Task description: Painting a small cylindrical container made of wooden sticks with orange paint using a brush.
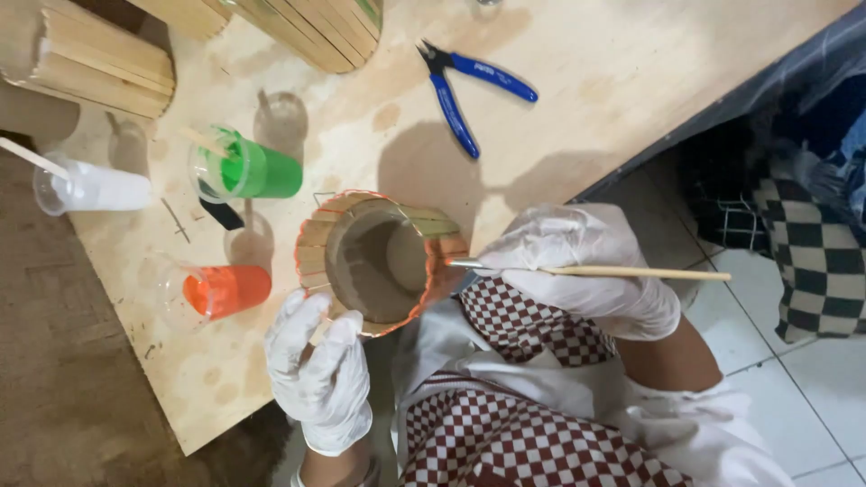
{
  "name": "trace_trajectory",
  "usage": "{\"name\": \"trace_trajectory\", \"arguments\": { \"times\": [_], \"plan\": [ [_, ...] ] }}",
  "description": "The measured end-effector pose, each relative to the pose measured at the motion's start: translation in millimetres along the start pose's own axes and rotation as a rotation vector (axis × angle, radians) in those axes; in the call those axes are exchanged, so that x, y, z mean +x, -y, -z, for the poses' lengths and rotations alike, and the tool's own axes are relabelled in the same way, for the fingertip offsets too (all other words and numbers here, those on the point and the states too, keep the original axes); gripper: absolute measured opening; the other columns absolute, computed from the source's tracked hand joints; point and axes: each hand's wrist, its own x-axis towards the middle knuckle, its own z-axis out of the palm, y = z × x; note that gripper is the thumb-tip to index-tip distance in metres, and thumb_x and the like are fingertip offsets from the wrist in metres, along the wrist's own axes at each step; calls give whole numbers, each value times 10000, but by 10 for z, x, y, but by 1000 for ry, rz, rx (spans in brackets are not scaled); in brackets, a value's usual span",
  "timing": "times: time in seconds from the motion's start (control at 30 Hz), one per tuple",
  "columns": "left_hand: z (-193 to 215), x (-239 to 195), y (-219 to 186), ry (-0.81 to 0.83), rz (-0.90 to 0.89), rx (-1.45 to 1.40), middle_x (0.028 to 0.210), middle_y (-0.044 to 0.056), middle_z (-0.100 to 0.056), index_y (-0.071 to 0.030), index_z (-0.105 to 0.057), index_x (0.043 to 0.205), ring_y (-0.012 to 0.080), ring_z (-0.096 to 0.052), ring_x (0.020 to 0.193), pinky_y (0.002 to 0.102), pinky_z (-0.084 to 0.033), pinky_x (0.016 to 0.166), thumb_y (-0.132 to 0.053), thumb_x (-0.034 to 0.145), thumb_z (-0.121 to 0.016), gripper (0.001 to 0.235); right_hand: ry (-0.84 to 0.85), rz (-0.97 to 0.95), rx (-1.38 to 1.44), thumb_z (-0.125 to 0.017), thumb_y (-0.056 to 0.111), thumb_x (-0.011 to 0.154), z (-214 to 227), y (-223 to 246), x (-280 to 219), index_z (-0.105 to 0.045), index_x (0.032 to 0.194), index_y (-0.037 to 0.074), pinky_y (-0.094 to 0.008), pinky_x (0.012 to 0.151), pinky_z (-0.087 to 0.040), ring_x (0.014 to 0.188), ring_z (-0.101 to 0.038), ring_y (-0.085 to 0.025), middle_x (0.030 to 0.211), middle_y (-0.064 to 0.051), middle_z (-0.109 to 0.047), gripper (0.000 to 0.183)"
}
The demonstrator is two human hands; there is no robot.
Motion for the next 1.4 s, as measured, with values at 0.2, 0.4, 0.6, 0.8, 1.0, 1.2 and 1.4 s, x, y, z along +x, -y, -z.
{"name": "trace_trajectory", "arguments": {
  "times": [0.2, 0.4, 0.6, 0.8, 1.0, 1.2, 1.4],
  "plan": [
    [3, -77, 77, 56, 30, -56, 1380, 84, -569, -215, -647, 1261, 355, -606, 1267, 509, -580, 1123, 76, 990, -723, 405, 23, -26, -741, -871, 78, 809, 102, -630, -415, -823, 945, 130, -243, 922, -591, 935, -759, -129, 1004, -24, -798, 154],
    [-11, -29, 70, 31, 25, -93, 1378, 96, -580, -194, -656, 1244, 356, -601, 1263, 508, -577, 1125, 80, 1011, -673, 360, 161, 193, -954, -792, 169, 902, 71, -354, -291, -828, 923, 195, -287, 661, -549, 790, -711, -141, 904, 83, -784, 49],
    [-17, 39, 45, 30, 24, -109, 1360, 126, -581, -169, -664, 1238, 348, -598, 1253, 509, -568, 1133, 89, 1021, -650, 337, -81, -329, 20, -790, 170, 778, -108, 135, -202, -746, 1030, -58, -343, 878, -666, 963, -801, -310, 1057, -220, -766, 343],
    [-1, 92, 136, 90, -13, -68, 1302, 121, -584, -195, -652, 1241, 376, -602, 1224, 524, -582, 1085, 67, 1009, -703, 354, -45, -73, -210, -733, 168, 889, -122, -327, -635, -740, 1091, 16, -340, 872, -640, 959, -759, -273, 1048, -131, -768, 254],
    [-100, 286, 190, -54, 2, -308, 1081, 109, -720, -129, -838, 1004, 279, -636, 1122, 429, -502, 1121, -156, 926, -778, 102, -233, -211, -141, -760, -129, 755, -335, -50, -654, -771, 960, -115, -330, 759, -639, 771, -755, -244, 858, -207, -759, 206],
    [-106, 427, 23, -76, 5, -359, 1020, 61, -709, -132, -838, 977, 219, -596, 1053, 388, -503, 1114, -136, 925, -791, 70, -222, -218, -325, -667, -108, 869, -414, 16, -919, -738, 971, -112, -266, 827, -593, 797, -729, -218, 807, -193, -716, 124],
    [-44, 481, -146, -72, 193, -574, 1010, 57, -635, -64, -824, 960, 124, -562, 1053, 367, -573, 1006, 14, 817, -884, 174, -232, -210, -350, -662, -105, 871, -606, -125, -853, -739, 981, -109, -274, 810, -591, 797, -726, -218, 814, -194, -716, 135]
  ]
}}
